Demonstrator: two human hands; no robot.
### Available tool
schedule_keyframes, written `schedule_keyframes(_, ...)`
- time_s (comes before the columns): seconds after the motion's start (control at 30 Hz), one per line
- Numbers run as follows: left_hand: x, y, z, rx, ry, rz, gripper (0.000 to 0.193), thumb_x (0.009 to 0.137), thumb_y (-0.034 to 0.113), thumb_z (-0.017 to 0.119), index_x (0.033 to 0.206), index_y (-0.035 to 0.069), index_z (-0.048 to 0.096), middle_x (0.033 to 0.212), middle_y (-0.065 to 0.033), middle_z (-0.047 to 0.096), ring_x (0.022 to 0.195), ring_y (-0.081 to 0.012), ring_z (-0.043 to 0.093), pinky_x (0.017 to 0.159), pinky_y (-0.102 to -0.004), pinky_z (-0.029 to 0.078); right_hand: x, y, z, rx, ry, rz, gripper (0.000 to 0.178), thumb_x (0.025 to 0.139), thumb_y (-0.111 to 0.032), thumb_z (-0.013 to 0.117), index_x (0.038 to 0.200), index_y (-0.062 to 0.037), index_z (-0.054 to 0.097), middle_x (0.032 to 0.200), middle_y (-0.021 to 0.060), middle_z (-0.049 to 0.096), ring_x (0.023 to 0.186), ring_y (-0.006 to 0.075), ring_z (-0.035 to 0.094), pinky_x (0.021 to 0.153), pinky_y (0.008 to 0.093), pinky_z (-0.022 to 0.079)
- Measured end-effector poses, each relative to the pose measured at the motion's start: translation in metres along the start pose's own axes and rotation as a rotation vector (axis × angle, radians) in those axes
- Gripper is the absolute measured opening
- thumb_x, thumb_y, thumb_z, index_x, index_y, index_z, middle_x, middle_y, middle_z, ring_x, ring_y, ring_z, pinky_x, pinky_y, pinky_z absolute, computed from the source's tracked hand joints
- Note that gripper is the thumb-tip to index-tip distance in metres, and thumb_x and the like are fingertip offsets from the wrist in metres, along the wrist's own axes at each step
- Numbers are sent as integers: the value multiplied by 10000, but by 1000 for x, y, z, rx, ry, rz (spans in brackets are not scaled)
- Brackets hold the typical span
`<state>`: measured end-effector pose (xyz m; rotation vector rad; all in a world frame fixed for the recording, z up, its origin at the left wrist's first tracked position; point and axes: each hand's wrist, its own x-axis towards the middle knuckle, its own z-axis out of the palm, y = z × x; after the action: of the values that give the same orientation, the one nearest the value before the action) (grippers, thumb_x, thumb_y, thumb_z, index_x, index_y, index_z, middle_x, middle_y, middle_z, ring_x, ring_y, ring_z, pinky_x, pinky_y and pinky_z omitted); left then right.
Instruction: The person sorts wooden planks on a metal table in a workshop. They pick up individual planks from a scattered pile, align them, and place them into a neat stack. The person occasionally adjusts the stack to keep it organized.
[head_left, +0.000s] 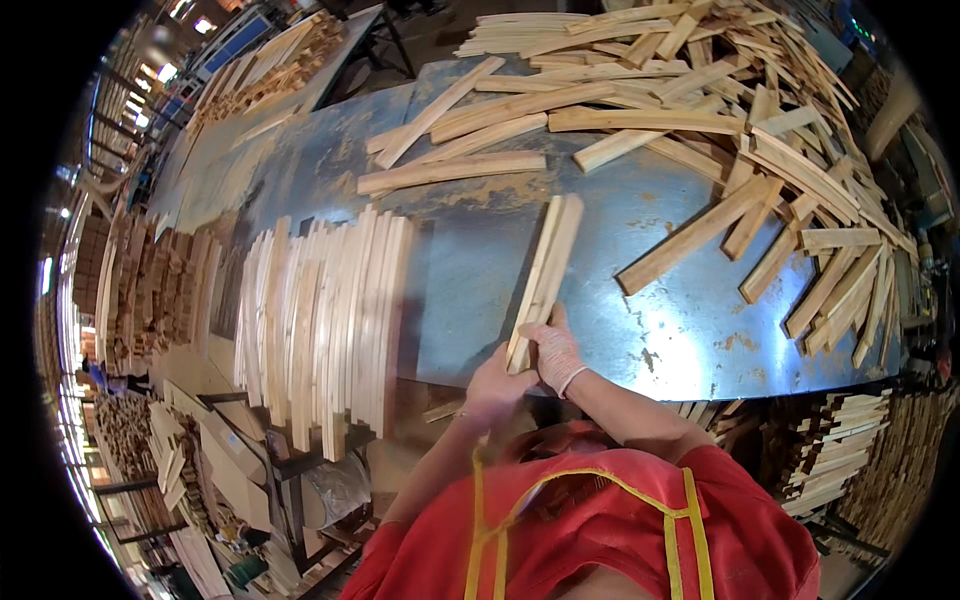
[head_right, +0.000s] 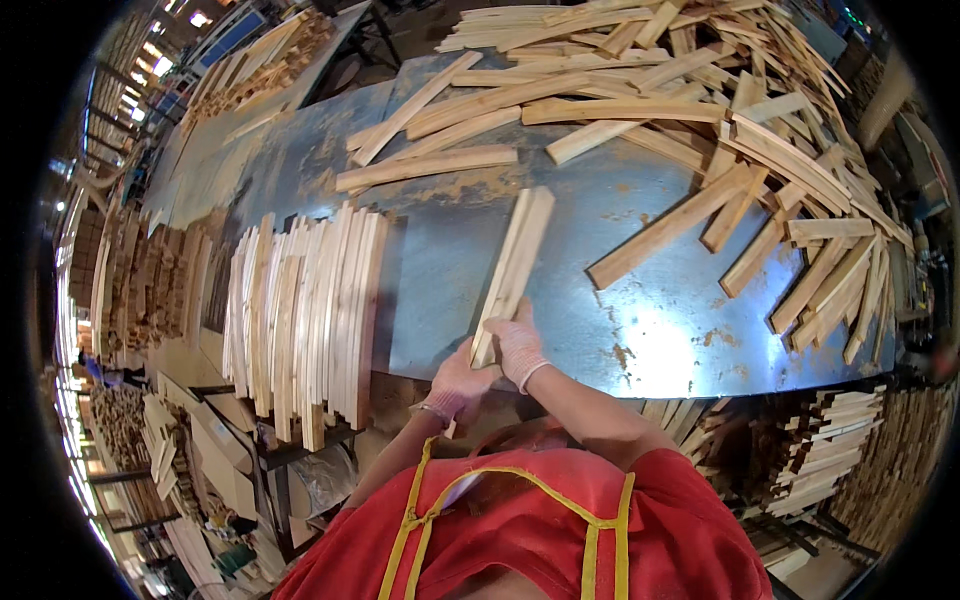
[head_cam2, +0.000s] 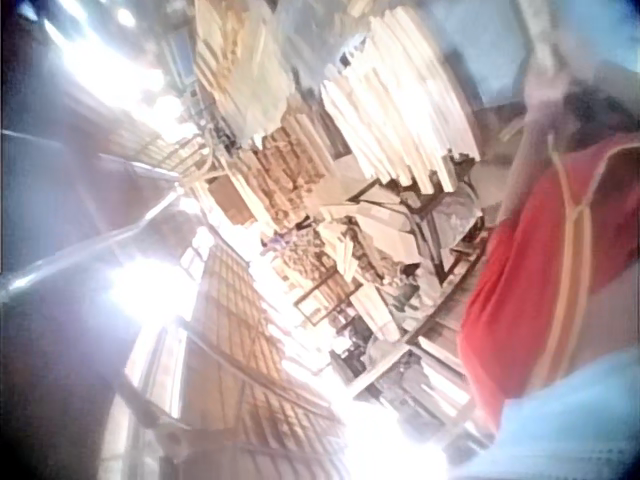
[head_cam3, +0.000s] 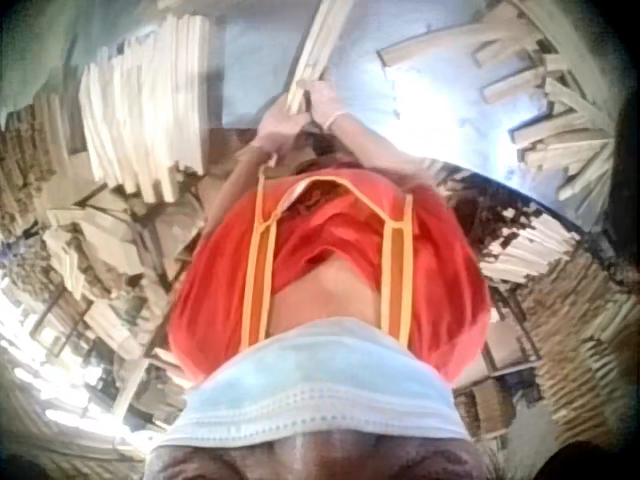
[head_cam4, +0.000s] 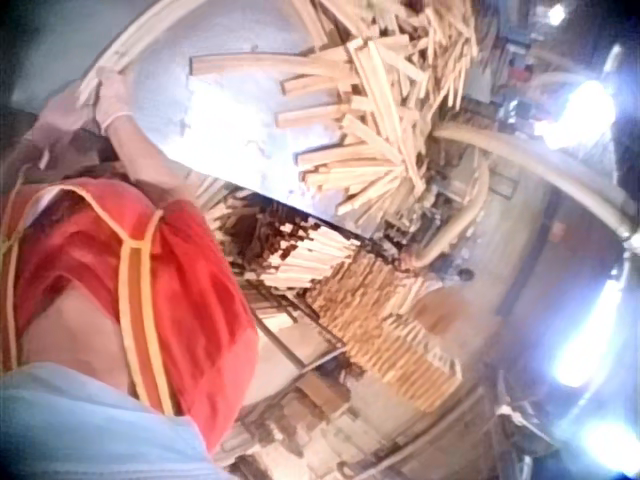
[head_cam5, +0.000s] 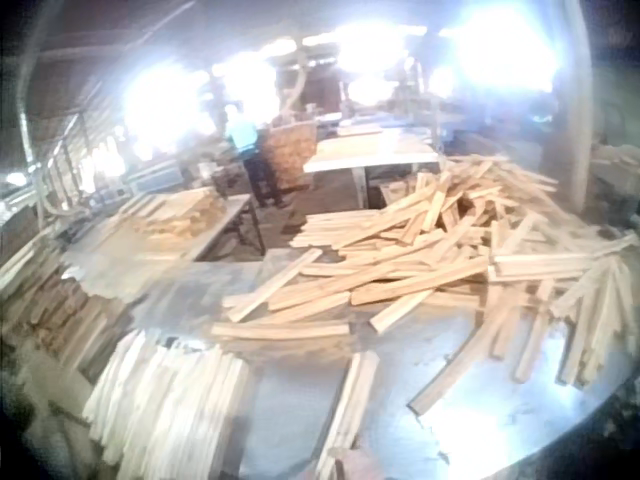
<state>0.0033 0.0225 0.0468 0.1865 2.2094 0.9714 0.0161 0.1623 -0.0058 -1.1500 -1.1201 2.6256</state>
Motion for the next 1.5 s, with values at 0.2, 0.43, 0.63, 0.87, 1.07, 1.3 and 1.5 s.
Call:
schedule_keyframes(0.2, -15, -51, -57, 310, 366, -33, 457, 836, 302, 764, 1218, 66, 678, 1204, -196, 714, 1097, -415, 672, 970, -495, 536, 30, -41, -37, -552, -61, -312, 924, 905, -220, 737, 1671, 45, 293, 1641, 276, 472, 1519, 346, 467, 1230, 384, 379)
schedule_keyframes(0.43, -17, -155, -115, 902, 821, -37, 652, 795, 275, 832, 1384, 77, 633, 1471, -226, 595, 1438, -402, 490, 1201, -509, 387, 70, -208, -173, -2134, 238, -927, 541, 807, -131, 717, 1346, -130, 665, 1377, 141, 635, 1338, 408, 525, 1145, 567, 391)
schedule_keyframes(0.63, 39, -22, -41, 660, 645, 303, 822, 748, 301, 871, 1476, 51, 582, 1527, -228, 549, 1457, -431, 466, 1233, -547, 347, 84, -225, -123, -2202, -169, -916, 278, 790, -213, 758, 1066, -182, 751, 1075, 75, 700, 1240, 353, 578, 1097, 595, 402)
schedule_keyframes(0.87, 121, 74, 60, 810, 239, 490, 917, 746, 489, 834, 1504, 72, 530, 1493, -163, 538, 1426, -395, 478, 1205, -588, 344, 157, -394, -119, -1819, 400, -1126, 393, 759, -266, 772, 1103, -86, 711, 1047, 158, 705, 1037, 389, 679, 926, 481, 561)
schedule_keyframes(1.07, 140, 88, 59, 892, 175, 578, 903, 740, 427, 846, 1509, 87, 518, 1484, -121, 533, 1382, -361, 502, 1182, -578, 362, 187, -489, -253, -1662, 778, -433, 620, 768, -415, 790, 1247, -62, 615, 1211, 234, 730, 1165, 430, 691, 988, 505, 551)
schedule_keyframes(1.3, 141, 83, 44, 803, 158, 614, 767, 778, 344, 823, 1458, 98, 568, 1424, -116, 570, 1344, -347, 528, 1109, -554, 425, 118, -313, -185, -1633, 423, -410, 736, 817, -423, 779, 1393, -48, 515, 1162, 270, 725, 1099, 476, 697, 967, 531, 570)
schedule_keyframes(1.5, 124, 63, 31, 326, 229, 456, 627, 881, 357, 787, 1417, 94, 596, 1270, -128, 645, 1201, -337, 622, 1019, -471, 504, 52, -194, -83, -1434, 153, -308, 807, 861, -527, 747, 1443, -22, 506, 1215, 286, 708, 1157, 483, 672, 990, 527, 533)
